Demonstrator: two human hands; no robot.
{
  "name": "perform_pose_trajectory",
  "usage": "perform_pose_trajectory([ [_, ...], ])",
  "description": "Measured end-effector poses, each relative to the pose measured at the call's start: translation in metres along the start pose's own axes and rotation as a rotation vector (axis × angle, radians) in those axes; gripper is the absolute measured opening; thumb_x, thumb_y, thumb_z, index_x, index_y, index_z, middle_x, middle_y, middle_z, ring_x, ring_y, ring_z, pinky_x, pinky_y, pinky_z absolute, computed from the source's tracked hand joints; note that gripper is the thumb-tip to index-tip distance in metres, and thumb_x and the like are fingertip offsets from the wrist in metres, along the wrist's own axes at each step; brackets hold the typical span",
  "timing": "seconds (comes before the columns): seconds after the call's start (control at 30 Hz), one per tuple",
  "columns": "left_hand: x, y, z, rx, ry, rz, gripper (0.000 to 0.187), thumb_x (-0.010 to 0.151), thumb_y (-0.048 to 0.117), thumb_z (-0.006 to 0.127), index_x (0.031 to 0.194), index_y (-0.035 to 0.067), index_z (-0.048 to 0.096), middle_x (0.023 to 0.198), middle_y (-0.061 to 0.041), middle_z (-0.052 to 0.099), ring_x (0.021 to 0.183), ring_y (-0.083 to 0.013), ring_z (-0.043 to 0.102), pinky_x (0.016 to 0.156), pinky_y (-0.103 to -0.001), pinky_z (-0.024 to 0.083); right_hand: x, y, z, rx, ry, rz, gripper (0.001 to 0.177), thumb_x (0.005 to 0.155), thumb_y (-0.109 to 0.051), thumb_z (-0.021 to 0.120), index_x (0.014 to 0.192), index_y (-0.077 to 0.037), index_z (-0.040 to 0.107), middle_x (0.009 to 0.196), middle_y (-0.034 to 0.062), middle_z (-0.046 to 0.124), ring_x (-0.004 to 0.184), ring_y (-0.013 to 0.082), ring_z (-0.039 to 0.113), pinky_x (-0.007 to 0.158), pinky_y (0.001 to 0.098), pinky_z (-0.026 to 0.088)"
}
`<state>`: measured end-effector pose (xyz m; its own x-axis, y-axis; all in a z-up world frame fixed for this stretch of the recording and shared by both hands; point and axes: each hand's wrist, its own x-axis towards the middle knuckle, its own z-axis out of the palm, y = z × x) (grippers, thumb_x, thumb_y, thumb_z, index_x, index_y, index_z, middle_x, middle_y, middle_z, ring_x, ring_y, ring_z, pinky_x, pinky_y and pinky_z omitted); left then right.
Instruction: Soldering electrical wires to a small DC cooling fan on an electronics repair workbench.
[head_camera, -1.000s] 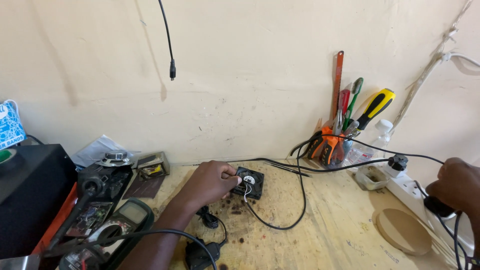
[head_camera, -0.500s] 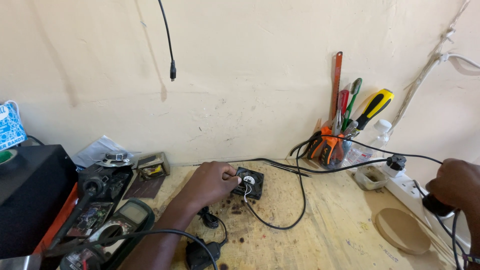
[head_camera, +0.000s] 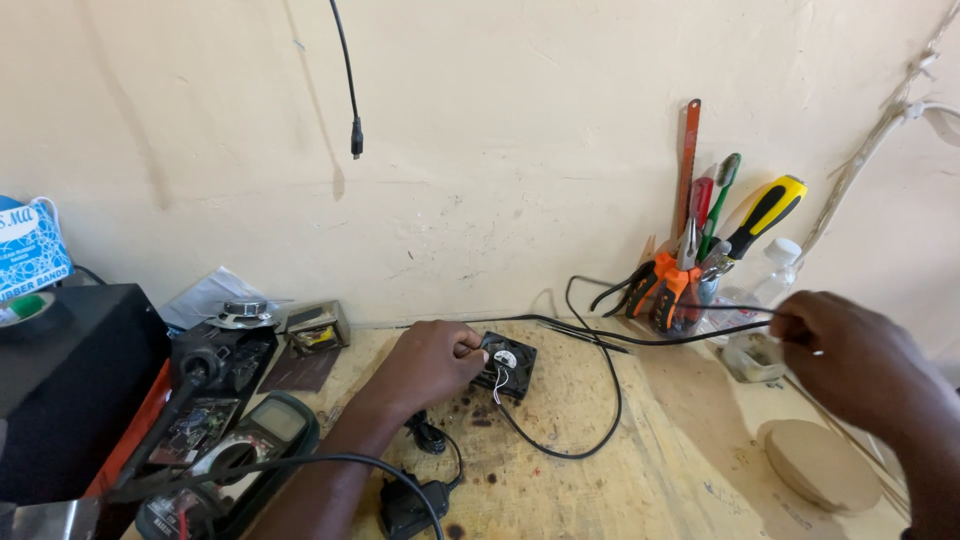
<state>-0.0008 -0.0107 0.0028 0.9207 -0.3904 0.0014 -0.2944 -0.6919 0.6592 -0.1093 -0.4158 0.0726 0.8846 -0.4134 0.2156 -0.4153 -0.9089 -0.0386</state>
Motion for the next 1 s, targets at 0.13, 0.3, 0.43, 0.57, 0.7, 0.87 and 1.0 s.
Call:
perform_pose_trajectory([
  [0.13, -0.002, 0.002, -0.002, 0.006, 0.015, 0.022, 0.04, 0.1, 0.036, 0.063, 0.127, 0.011, 0.079, 0.129, -0.011, 0.08, 0.116, -0.0285, 0.078, 0.098, -0.046, 0.063, -0.017, -0.054, 0.017, 0.025, -0.123, -0.238, 0.016, 0.099, -0.026, 0.054, 0.104, -0.026, 0.069, 0.105, -0.0033, 0.076, 0.095, 0.0239, 0.071, 0.083, 0.0415, 0.054],
  [0.3, -0.007, 0.008, -0.005, 0.004, 0.014, 0.022, 0.038, 0.101, 0.034, 0.061, 0.124, 0.01, 0.08, 0.13, -0.012, 0.079, 0.068, -0.0199, 0.071, 0.069, -0.041, 0.059, -0.016, -0.086, 0.041, -0.028, -0.264, -0.322, 0.04, 0.091, 0.007, 0.043, 0.11, -0.018, 0.067, 0.127, 0.0002, 0.063, 0.095, 0.024, 0.074, 0.067, 0.0423, 0.054],
  [0.43, -0.004, -0.003, 0.001, 0.073, 0.028, 0.078, 0.038, 0.104, 0.021, 0.064, 0.07, 0.018, 0.048, 0.062, 0.001, 0.044, 0.055, -0.0118, 0.034, 0.058, -0.033, 0.027, 0.0, -0.067, 0.064, -0.104, -0.378, -0.375, 0.062, 0.084, 0.006, 0.046, 0.134, -0.026, 0.062, 0.14, -0.0016, 0.058, 0.12, 0.0275, 0.069, 0.089, 0.0468, 0.055],
  [0.57, 0.003, -0.006, 0.004, 0.076, 0.103, 0.101, 0.024, 0.102, 0.027, 0.062, 0.11, 0.012, 0.081, 0.122, -0.01, 0.071, 0.092, -0.0258, 0.072, 0.083, -0.04, 0.059, 0.01, -0.061, 0.07, -0.127, -0.31, -0.454, 0.062, 0.082, 0.002, 0.055, 0.136, -0.027, 0.061, 0.132, 0.0001, 0.061, 0.127, 0.0263, 0.064, 0.098, 0.0477, 0.057],
  [0.7, -0.023, 0.038, -0.016, 0.006, -0.004, 0.03, 0.027, 0.101, 0.033, 0.071, 0.091, 0.012, 0.084, 0.104, -0.003, 0.085, 0.058, -0.0106, 0.057, 0.056, -0.03, 0.046, -0.004, -0.108, 0.04, 0.003, -0.232, -0.521, 0.074, 0.074, 0.009, 0.051, 0.136, -0.029, 0.063, 0.142, -0.0064, 0.061, 0.129, 0.0239, 0.065, 0.097, 0.0478, 0.056],
  [0.87, -0.013, 0.01, -0.001, 0.096, 0.035, 0.291, 0.033, 0.077, 0.035, 0.086, 0.096, 0.009, 0.082, 0.085, -0.014, 0.076, 0.09, -0.0402, 0.078, 0.088, -0.056, 0.063, -0.003, -0.179, 0.019, 0.234, -0.082, -0.816, 0.025, 0.096, -0.016, 0.057, 0.115, -0.018, 0.072, 0.105, 0.0108, 0.075, 0.105, 0.0415, 0.074, 0.081, 0.0563, 0.061],
  [1.0, -0.015, -0.003, -0.006, 0.069, 0.021, 0.288, 0.032, 0.083, 0.036, 0.083, 0.102, 0.01, 0.081, 0.09, -0.012, 0.077, 0.097, -0.0374, 0.079, 0.092, -0.054, 0.063, -0.01, -0.263, 0.028, 0.445, 0.021, -1.054, 0.017, 0.096, -0.019, 0.059, 0.108, -0.018, 0.072, 0.095, 0.0105, 0.074, 0.095, 0.0421, 0.074, 0.074, 0.0556, 0.059],
])
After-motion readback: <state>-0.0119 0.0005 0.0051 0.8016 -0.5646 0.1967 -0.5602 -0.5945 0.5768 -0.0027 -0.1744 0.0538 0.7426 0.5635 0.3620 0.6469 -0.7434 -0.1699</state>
